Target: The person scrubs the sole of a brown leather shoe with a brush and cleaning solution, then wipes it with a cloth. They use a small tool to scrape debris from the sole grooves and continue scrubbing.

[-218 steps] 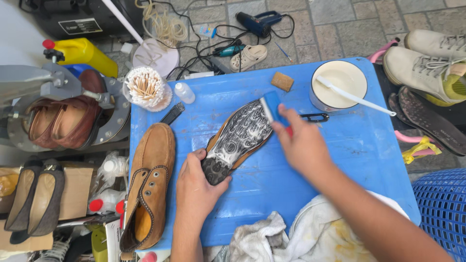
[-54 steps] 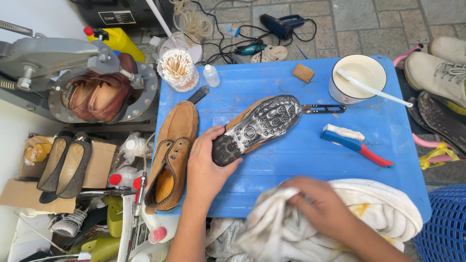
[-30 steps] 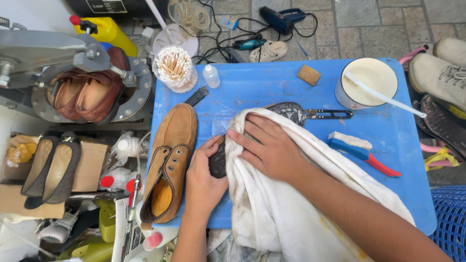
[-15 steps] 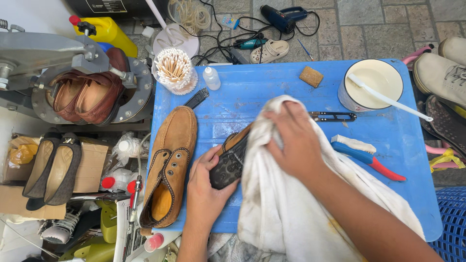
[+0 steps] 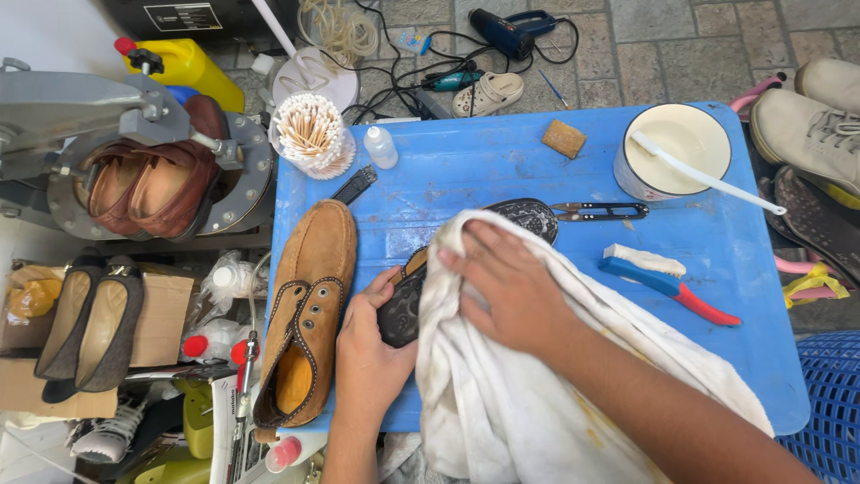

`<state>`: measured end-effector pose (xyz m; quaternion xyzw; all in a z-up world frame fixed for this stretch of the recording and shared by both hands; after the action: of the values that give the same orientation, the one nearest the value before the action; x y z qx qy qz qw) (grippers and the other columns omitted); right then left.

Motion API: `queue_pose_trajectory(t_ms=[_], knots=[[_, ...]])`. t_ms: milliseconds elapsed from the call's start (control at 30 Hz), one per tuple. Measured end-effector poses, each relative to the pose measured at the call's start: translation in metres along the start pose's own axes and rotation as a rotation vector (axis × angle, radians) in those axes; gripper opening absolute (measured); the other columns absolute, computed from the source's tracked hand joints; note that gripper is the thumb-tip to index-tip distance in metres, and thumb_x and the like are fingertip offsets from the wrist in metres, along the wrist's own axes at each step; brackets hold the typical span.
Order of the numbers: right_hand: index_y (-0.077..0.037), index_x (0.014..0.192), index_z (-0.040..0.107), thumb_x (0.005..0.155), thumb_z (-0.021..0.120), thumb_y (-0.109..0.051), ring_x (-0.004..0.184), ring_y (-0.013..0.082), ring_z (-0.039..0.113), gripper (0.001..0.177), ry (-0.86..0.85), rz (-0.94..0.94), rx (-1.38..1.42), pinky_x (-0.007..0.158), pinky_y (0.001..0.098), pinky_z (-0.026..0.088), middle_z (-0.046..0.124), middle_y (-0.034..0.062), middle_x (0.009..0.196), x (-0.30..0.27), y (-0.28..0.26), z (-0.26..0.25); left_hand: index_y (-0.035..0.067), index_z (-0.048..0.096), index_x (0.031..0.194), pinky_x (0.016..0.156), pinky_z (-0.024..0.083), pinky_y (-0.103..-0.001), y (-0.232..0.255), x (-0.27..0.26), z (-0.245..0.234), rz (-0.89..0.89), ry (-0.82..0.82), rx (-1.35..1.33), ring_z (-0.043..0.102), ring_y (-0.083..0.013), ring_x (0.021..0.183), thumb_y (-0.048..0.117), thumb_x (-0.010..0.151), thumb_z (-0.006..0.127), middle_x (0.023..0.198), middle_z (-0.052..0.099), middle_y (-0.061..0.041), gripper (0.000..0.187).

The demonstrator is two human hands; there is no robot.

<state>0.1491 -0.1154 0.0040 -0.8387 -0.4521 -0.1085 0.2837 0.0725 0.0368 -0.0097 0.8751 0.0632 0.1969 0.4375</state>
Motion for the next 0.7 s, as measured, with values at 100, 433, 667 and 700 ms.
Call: queue_pose_trajectory(t_ms=[100, 433, 667, 700], knots=[[-0.007, 0.137, 0.057, 0.079, 0.070, -0.022, 0.143, 0.0418, 0.044, 0.060, 0.045, 0.128, -0.052, 0.123, 0.0529, 0.028, 0.054, 0.0275, 0.144, 0.002, 0.026, -0.012, 0.001, 0.043, 0.109, 0.101, 0.055, -0.039, 0.002, -0.001, 0.001, 0.008, 0.007, 0.019, 0.067, -0.0337, 0.121, 0.015, 0.070, 0.092, 0.137, 0.067, -0.016, 0.063], [-0.001, 0.143, 0.047, 0.087, 0.068, -0.020, 0.145, 0.0459, 0.040, 0.063, 0.076, 0.473, 0.156, 0.119, 0.0480, 0.032, 0.046, 0.0320, 0.151, -0.015, 0.071, -0.026, 0.000, 0.046, 0.112, 0.097, 0.054, -0.040, 0.010, -0.007, -0.001, 0.063, 0.027, 0.087, 0.066, -0.0359, 0.118, 0.015, 0.066, 0.094, 0.134, 0.066, -0.017, 0.068], [0.009, 0.155, 0.025, 0.094, 0.059, -0.016, 0.150, 0.0543, 0.021, 0.074, 0.041, 0.469, 0.011, 0.123, 0.0541, 0.019, 0.025, 0.0418, 0.157, -0.033, 0.048, -0.011, -0.001, 0.047, 0.109, 0.094, 0.055, -0.041, 0.008, -0.004, -0.002, 0.028, 0.025, 0.113, 0.069, -0.0368, 0.114, 0.019, 0.064, 0.095, 0.130, 0.069, -0.017, 0.069], [0.011, 0.155, 0.022, 0.094, 0.058, -0.017, 0.150, 0.0547, 0.019, 0.076, 0.019, 0.468, -0.005, 0.122, 0.0550, 0.016, 0.022, 0.0426, 0.157, -0.035, 0.046, -0.008, -0.001, 0.047, 0.109, 0.093, 0.055, -0.041, 0.008, -0.002, -0.002, 0.021, 0.020, 0.120, 0.069, -0.0371, 0.113, 0.020, 0.063, 0.095, 0.129, 0.069, -0.017, 0.069]])
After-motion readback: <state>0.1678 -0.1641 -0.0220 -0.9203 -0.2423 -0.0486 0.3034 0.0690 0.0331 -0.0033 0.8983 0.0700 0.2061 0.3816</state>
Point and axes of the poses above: each hand's wrist, its own x-axis towards the middle knuckle, its own z-axis out of the palm, y = z × x, the point moved 9 cm from there along x, towards the middle knuckle
